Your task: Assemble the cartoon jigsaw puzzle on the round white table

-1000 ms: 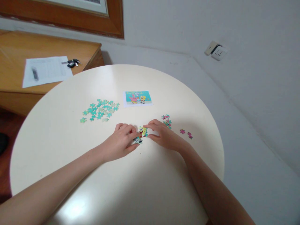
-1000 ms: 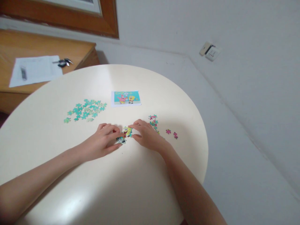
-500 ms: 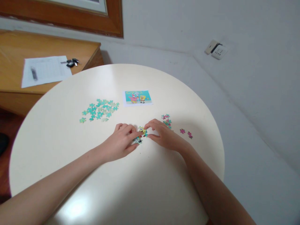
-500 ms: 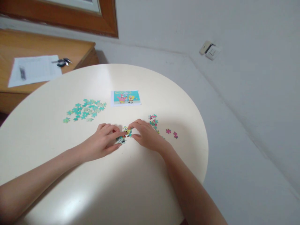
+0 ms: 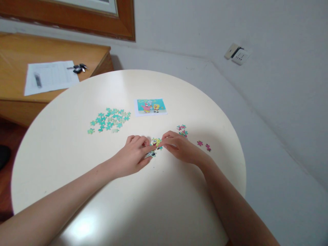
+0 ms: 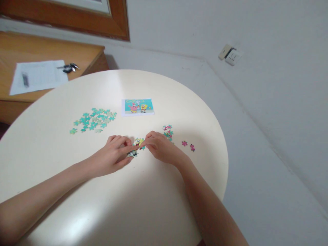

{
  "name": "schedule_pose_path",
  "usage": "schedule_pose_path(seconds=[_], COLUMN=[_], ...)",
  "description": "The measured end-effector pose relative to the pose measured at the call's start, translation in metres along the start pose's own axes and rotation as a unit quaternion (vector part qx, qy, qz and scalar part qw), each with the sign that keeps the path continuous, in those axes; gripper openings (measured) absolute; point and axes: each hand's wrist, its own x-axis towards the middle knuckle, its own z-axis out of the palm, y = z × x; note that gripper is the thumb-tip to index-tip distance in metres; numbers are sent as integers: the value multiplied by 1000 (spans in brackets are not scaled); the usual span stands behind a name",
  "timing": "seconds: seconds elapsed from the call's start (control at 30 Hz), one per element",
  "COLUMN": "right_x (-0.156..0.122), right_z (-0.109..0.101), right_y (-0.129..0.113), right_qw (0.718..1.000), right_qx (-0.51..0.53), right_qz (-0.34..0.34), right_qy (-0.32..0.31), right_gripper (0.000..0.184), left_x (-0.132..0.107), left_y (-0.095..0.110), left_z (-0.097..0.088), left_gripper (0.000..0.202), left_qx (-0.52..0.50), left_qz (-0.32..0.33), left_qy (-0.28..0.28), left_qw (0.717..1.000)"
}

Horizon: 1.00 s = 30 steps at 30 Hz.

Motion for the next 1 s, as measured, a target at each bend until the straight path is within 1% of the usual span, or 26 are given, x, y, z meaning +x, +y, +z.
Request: schedule_pose_path(seconds=[0.17,0.4,0.63,0.87,1.0], right_x=[0,-1,-2,0,1], right_z=[1,1,2,4,4], right_y=[1,-1,-4,-9,-11], right_qw=[1000,1000,998,998,997], right_qx=[-16,-28,-58,-64,-71], right_qz=[2,-7,-9,-9,-8], right_qy=[2,5,4,15,4], right_gripper=[32,34,34,29,30], left_x=[0,0,-1,-1,-1], left_y=[3,4,7,14,15], left_z=[1,1,1,1,2], left_gripper=[38,37,33,34,36], left_qx=[1,6,23,27,21], left_qz=[-8,-3,-5,-11,-2], left_qy=[5,6,6,7,20], left_qw=[1000,1000,1000,1000,1000])
